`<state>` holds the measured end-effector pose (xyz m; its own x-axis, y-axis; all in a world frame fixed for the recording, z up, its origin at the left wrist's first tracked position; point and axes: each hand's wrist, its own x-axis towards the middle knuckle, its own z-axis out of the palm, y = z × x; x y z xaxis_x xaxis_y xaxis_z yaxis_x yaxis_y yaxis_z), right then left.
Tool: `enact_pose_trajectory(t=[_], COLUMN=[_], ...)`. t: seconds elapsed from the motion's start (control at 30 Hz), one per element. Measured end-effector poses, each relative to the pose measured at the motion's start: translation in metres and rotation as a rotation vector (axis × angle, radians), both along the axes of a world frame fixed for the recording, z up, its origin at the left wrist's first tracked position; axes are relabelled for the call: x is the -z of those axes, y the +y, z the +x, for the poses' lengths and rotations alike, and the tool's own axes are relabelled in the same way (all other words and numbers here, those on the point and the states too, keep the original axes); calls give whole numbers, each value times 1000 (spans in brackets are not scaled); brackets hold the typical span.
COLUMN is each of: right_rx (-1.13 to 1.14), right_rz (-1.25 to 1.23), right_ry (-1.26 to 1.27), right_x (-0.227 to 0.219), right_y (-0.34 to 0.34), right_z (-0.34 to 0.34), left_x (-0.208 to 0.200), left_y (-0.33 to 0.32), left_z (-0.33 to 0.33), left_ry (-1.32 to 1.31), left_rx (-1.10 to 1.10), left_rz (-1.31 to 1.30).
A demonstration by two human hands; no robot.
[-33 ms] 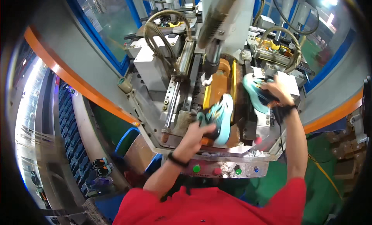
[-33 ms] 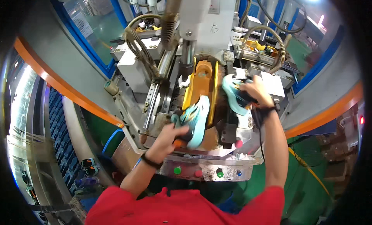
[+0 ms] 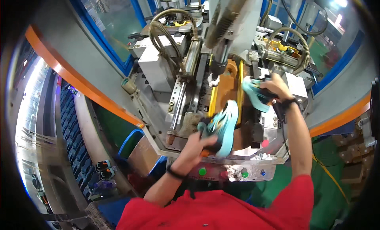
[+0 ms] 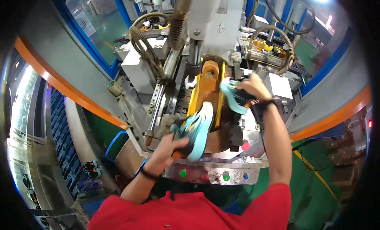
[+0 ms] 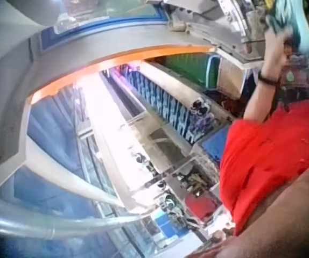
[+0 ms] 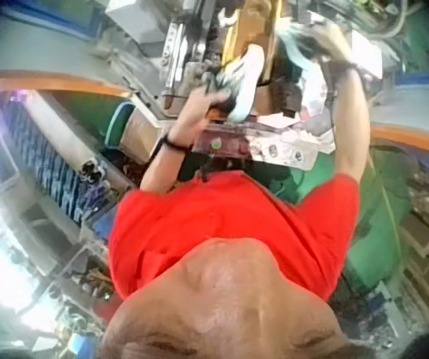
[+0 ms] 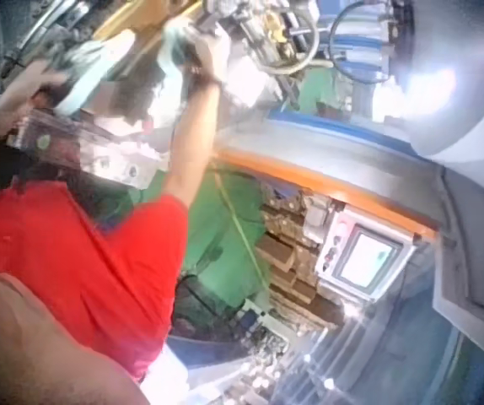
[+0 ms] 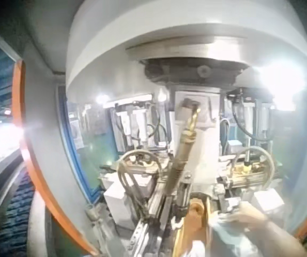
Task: Operating a shoe-lasting or sole-pressing machine in a footwear factory.
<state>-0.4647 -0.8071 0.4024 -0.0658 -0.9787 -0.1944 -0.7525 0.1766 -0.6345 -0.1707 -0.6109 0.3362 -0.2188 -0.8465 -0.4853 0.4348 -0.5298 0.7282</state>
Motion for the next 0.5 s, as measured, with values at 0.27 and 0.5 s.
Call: enact_pose_trajectory(t=[0.27, 0.5], right_rx=[76, -98], right_rz=[-313, -449], right_ry=[329, 305], right_x=[178, 164], right_y=[-83, -17], right_z=[140, 155], left_x=[-47, -17], left_y=[202, 305], left_z=[109, 100], left_ry=[-231, -312], left_rx=[-578, -1079], left_rz=[42, 64])
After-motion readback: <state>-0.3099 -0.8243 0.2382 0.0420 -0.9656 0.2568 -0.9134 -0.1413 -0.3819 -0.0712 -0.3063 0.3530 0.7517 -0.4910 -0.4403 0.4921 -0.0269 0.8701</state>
